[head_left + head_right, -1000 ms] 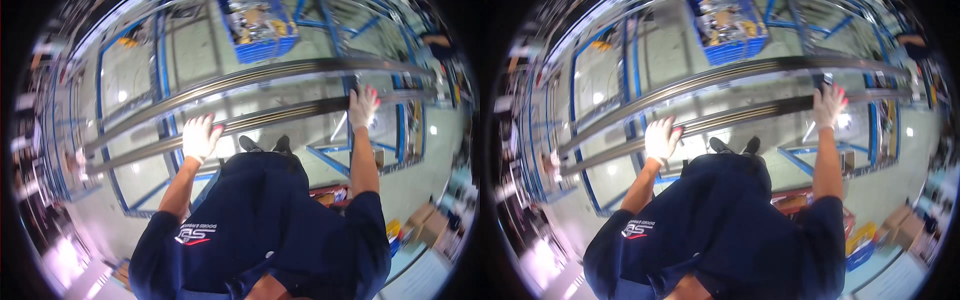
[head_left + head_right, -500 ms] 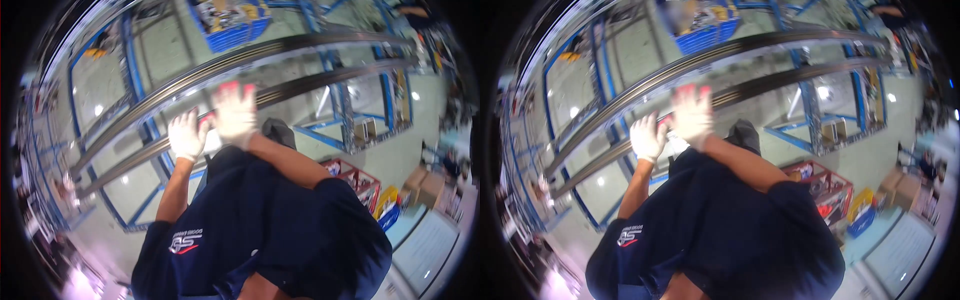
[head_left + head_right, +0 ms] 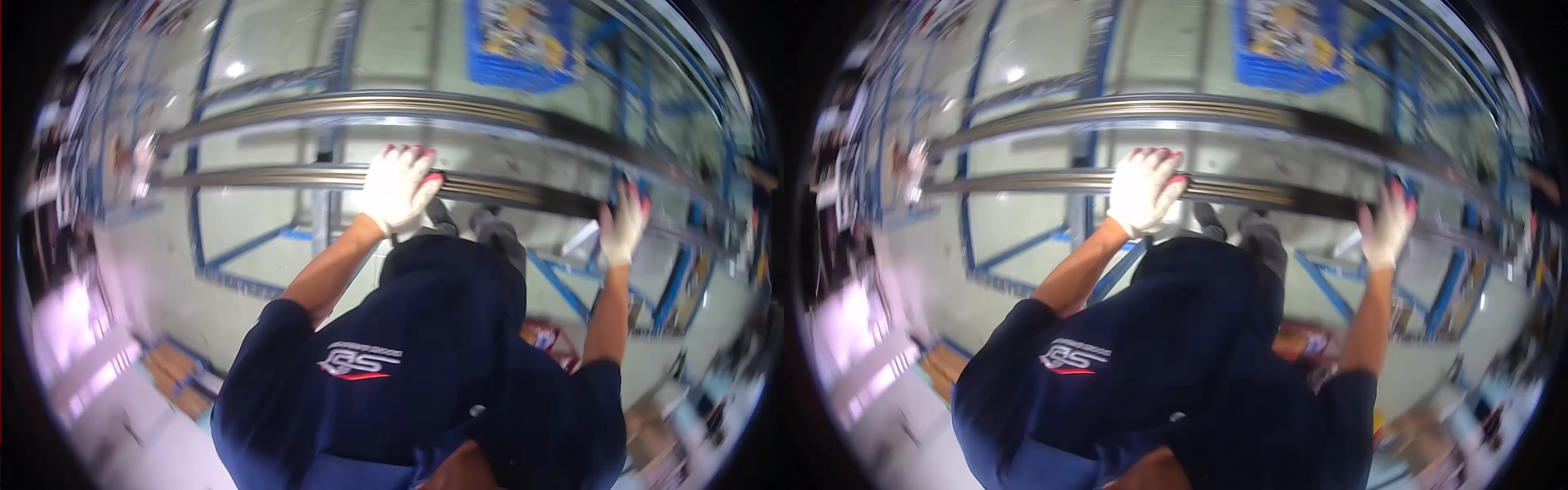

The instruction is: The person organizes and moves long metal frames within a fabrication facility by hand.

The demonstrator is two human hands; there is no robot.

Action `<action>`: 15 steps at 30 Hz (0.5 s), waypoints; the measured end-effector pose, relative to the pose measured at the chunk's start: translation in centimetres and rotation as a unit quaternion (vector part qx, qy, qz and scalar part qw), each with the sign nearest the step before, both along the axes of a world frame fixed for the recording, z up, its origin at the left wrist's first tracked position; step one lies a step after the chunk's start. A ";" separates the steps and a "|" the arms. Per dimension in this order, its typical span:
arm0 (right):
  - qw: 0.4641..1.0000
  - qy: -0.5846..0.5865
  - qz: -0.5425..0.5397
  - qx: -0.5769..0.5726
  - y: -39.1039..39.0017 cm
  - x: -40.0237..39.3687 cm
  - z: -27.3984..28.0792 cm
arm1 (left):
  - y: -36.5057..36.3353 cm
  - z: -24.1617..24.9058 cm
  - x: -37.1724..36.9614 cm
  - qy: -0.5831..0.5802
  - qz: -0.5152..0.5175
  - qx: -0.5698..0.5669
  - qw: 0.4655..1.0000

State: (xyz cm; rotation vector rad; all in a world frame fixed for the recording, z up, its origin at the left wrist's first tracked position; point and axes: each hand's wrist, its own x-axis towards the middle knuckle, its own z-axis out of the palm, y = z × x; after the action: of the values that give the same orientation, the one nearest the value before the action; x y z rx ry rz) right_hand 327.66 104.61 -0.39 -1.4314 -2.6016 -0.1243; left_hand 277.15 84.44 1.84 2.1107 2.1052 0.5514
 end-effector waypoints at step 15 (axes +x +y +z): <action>0.986 0.131 -0.071 0.074 1.3 -4.0 6.8 | -14.7 -0.8 -29.4 0.129 0.260 0.028 0.957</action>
State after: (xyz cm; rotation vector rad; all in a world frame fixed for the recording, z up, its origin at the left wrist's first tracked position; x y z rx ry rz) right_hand 323.61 105.88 6.36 -1.4699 -2.2338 -0.1340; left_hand 247.74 69.73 1.02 1.7176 2.8488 0.3962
